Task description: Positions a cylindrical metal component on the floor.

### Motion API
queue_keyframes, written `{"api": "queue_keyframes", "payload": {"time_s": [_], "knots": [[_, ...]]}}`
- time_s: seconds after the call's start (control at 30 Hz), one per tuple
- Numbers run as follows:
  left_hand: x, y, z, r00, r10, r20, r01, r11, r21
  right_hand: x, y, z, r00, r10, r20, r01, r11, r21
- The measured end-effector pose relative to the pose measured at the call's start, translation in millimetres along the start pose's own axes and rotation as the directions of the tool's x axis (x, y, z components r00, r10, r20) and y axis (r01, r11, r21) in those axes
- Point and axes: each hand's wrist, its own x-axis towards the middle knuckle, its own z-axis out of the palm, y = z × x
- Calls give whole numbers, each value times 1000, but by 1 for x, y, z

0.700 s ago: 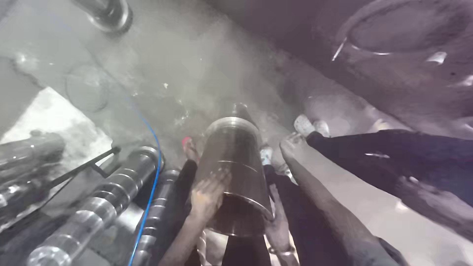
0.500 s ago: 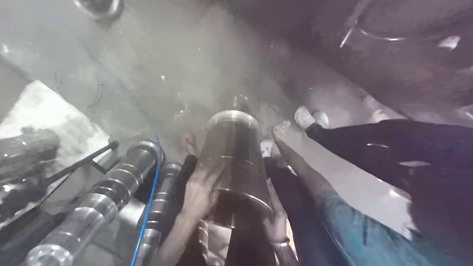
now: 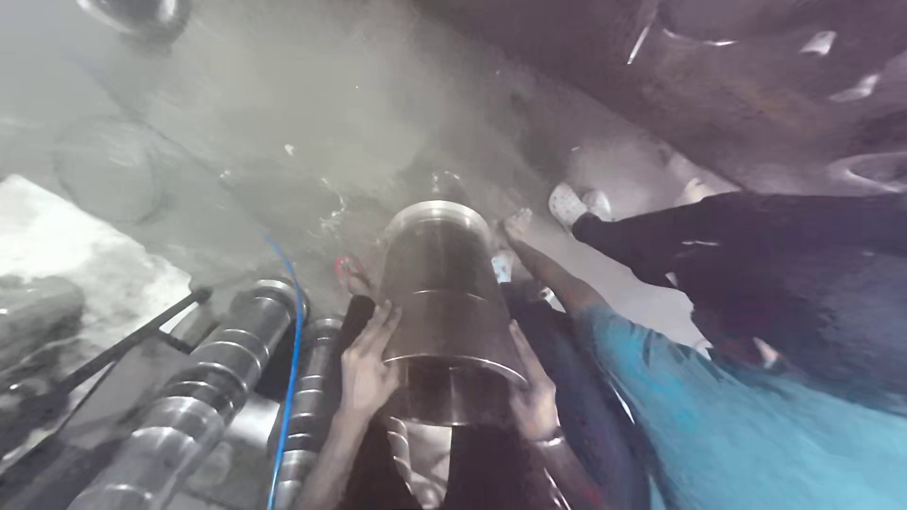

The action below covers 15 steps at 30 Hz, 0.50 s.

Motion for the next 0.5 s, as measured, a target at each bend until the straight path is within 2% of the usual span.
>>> {"api": "queue_keyframes", "payload": {"time_s": [0.33, 0.5], "knots": [[-11, -33, -17, 984, -124, -130, 100, 978, -182, 32, -43, 19, 971, -236, 25, 237, 954, -185], [-23, -49, -20, 951, -241, -195, 169, 930, -327, 55, -80, 23, 948, -281, 151, 317, 886, -340]]}}
